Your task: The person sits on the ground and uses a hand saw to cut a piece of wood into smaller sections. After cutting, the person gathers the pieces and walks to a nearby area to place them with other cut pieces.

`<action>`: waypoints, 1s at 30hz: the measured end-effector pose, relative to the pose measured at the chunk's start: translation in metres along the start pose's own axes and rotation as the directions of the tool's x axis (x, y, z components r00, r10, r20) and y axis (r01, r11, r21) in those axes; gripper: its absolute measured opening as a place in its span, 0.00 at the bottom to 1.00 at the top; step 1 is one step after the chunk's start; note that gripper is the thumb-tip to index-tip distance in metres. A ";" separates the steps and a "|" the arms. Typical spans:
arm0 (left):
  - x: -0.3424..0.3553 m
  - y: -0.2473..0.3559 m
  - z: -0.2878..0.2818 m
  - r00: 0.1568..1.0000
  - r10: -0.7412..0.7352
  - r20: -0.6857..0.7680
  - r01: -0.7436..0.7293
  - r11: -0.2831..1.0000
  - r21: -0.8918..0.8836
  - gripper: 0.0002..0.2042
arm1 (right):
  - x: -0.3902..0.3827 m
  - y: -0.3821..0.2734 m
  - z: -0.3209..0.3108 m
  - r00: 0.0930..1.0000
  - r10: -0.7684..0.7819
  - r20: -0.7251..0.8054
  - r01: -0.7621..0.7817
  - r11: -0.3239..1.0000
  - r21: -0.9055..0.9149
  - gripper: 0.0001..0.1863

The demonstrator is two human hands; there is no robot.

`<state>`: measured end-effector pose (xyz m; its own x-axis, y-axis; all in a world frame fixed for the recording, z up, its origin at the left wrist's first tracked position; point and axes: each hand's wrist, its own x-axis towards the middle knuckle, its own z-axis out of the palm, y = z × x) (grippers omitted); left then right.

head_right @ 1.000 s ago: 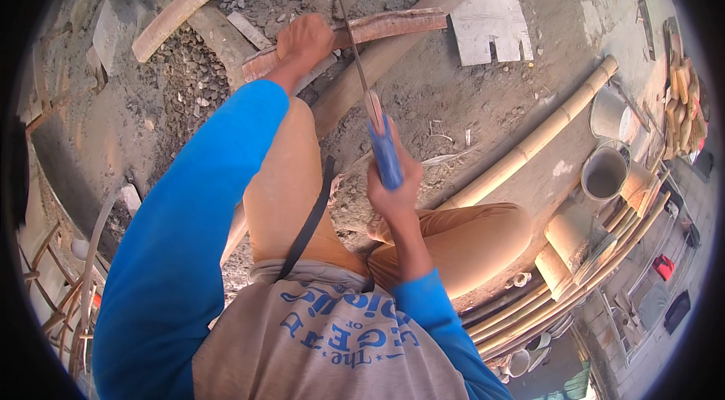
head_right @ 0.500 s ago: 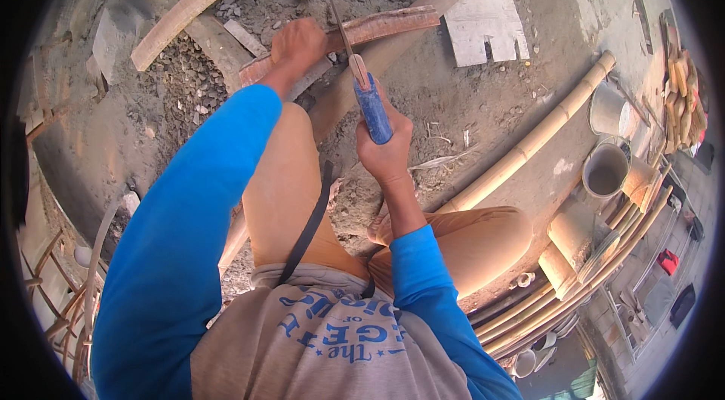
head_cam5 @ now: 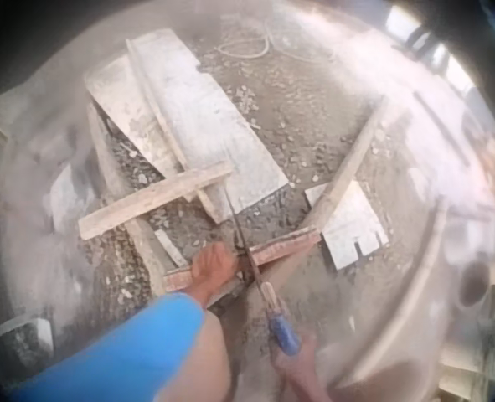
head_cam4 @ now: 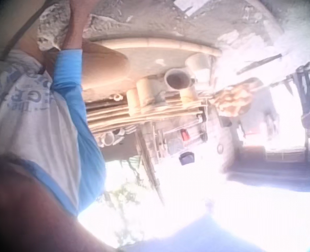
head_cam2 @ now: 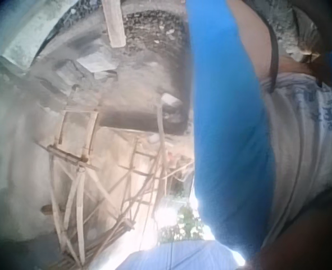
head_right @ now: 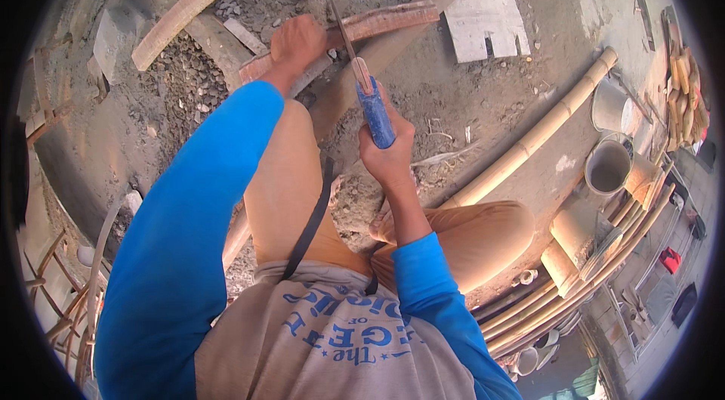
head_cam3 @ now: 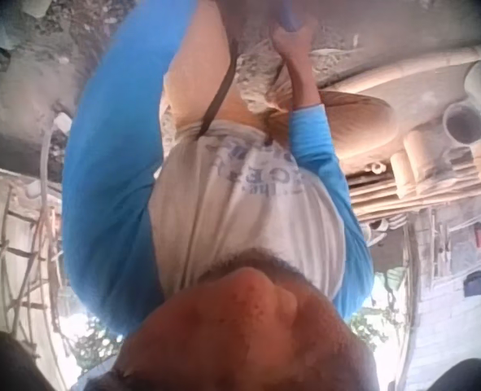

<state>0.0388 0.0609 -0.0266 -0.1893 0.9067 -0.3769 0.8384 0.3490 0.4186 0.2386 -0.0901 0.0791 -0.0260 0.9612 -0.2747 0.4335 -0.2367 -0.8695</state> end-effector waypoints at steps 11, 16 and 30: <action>0.010 0.006 -0.004 0.997 0.069 -0.030 -0.070 0.997 -0.027 0.14 | -0.004 0.007 -0.003 1.000 0.013 0.006 -0.013 1.000 0.029 0.34; 0.016 -0.005 -0.006 0.999 0.018 -0.047 -0.020 0.999 -0.036 0.14 | -0.078 -0.010 -0.030 0.998 0.060 -0.030 -0.060 0.998 -0.001 0.27; -0.006 -0.012 0.018 0.988 0.141 -0.065 -0.143 0.989 -0.024 0.15 | -0.039 0.008 0.004 0.997 -0.036 -0.062 0.039 0.998 0.047 0.31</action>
<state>0.0391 0.0473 -0.0445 -0.1021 0.9604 -0.2592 0.8441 0.2215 0.4883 0.2397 -0.1303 0.0819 0.0144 0.9761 -0.2171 0.3889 -0.2055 -0.8981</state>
